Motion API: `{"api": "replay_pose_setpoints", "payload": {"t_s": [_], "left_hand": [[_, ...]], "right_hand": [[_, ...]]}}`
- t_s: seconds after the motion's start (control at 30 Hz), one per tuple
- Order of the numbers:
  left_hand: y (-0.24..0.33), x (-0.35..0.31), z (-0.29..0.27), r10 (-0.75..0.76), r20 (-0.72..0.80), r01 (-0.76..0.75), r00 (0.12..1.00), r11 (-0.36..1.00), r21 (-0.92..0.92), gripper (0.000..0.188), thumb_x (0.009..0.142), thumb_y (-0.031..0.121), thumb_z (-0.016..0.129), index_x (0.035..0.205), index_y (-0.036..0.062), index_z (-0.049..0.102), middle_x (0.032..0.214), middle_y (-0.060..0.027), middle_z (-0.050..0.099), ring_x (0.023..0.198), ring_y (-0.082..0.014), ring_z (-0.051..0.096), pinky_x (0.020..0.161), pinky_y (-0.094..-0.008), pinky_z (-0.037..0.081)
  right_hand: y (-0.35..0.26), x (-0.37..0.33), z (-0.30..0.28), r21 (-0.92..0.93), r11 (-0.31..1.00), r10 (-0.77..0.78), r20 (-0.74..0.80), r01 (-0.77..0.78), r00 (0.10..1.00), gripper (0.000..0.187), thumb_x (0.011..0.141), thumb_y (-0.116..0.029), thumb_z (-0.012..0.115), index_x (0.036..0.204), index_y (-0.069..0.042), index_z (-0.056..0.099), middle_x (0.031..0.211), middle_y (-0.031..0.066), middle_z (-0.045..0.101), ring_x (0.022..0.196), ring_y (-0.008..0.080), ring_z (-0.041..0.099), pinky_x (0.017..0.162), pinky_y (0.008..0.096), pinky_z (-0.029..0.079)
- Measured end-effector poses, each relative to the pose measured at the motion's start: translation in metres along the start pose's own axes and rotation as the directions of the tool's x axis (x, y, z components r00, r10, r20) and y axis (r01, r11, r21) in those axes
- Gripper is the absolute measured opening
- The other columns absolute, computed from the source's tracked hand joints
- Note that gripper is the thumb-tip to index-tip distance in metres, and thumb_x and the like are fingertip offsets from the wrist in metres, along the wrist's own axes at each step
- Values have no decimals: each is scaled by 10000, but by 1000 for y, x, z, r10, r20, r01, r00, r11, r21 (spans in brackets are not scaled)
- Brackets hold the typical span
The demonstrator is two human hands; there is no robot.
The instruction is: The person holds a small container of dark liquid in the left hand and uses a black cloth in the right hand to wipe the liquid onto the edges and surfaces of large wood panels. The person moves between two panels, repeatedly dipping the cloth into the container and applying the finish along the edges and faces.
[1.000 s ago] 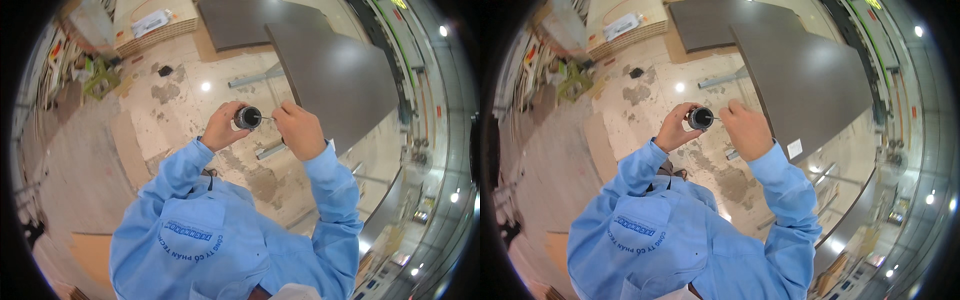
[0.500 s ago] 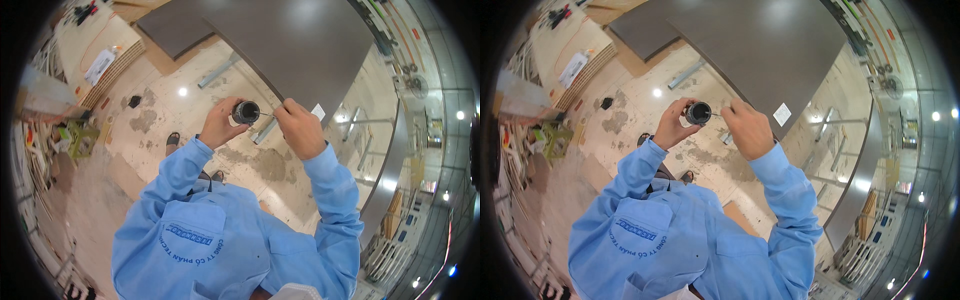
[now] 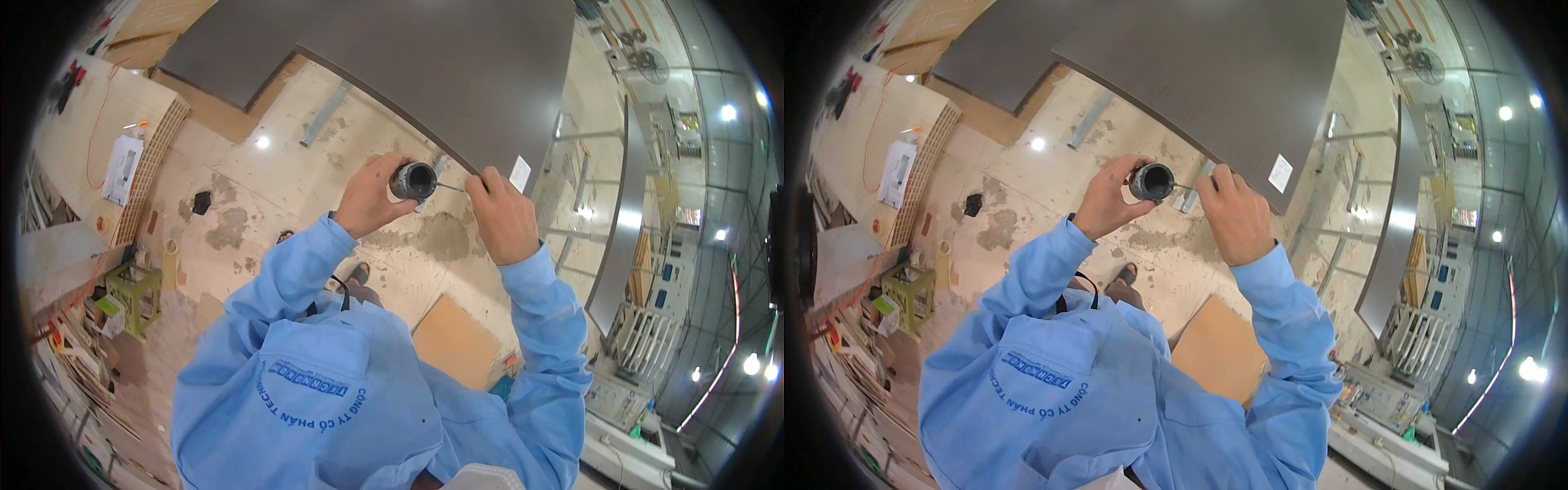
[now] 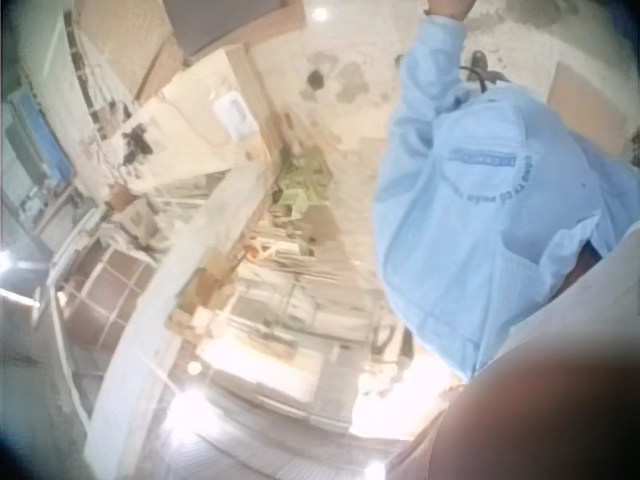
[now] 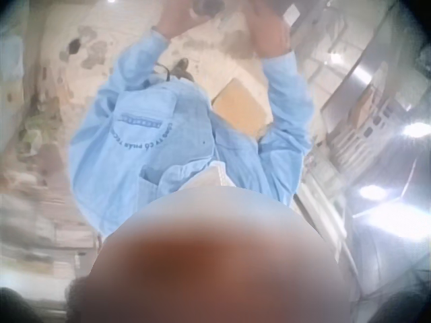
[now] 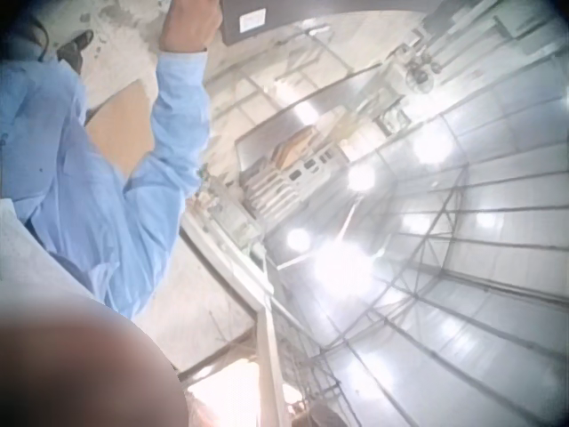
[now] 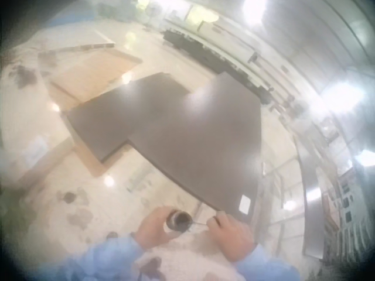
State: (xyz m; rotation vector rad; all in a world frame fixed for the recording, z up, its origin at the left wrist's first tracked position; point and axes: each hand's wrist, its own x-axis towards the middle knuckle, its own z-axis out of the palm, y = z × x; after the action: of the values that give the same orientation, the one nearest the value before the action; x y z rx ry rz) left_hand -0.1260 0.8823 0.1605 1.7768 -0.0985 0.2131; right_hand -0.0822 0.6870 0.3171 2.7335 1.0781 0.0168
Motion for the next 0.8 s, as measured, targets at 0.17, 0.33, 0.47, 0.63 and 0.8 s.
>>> {"api": "replay_pose_setpoints", "payload": {"t_s": [0.17,0.33,0.47,0.63,0.8], "left_hand": [[5,10,7,59,42,-58,997,998,-31,606,738,139,880,1290,87,636,1233,-96,704,1185,-337,643,1022,-434,533],[10,11,23,111,103,-108,988,994,-31,609,742,160,879,1296,85,638,1227,-106,702,1164,-331,644,1011,-428,529],[14,13,41,139,95,-141,986,990,14,620,755,160,900,1321,98,653,1192,-70,708,1065,-237,665,829,-348,539],[19,9,70,114,145,-116,983,993,7,617,762,162,902,1325,104,656,1205,-72,710,1068,-232,667,834,-347,540],[22,10,101,64,191,-71,979,997,29,617,765,161,906,1325,102,655,1245,-87,707,1085,-246,673,854,-361,548]], "right_hand": [[-2,-12,-4,-42,999,-14,-58,12,998,224,858,-6,649,1058,-77,578,1027,93,544,942,276,669,714,411,576],[11,-33,-6,-92,996,-18,-114,8,993,190,843,-75,693,1011,-94,605,1017,83,556,923,247,668,663,378,586],[23,-51,-5,-71,997,25,-85,-31,996,203,842,-60,695,1024,-96,611,1020,89,553,916,261,666,666,385,583],[38,-80,13,66,991,126,-134,-118,983,228,834,-27,700,1031,-98,609,1030,90,553,907,281,673,680,418,583],[64,-132,55,310,918,287,-84,-248,954,201,864,-30,725,1037,-75,632,1009,91,592,902,303,690,710,441,583]]}}
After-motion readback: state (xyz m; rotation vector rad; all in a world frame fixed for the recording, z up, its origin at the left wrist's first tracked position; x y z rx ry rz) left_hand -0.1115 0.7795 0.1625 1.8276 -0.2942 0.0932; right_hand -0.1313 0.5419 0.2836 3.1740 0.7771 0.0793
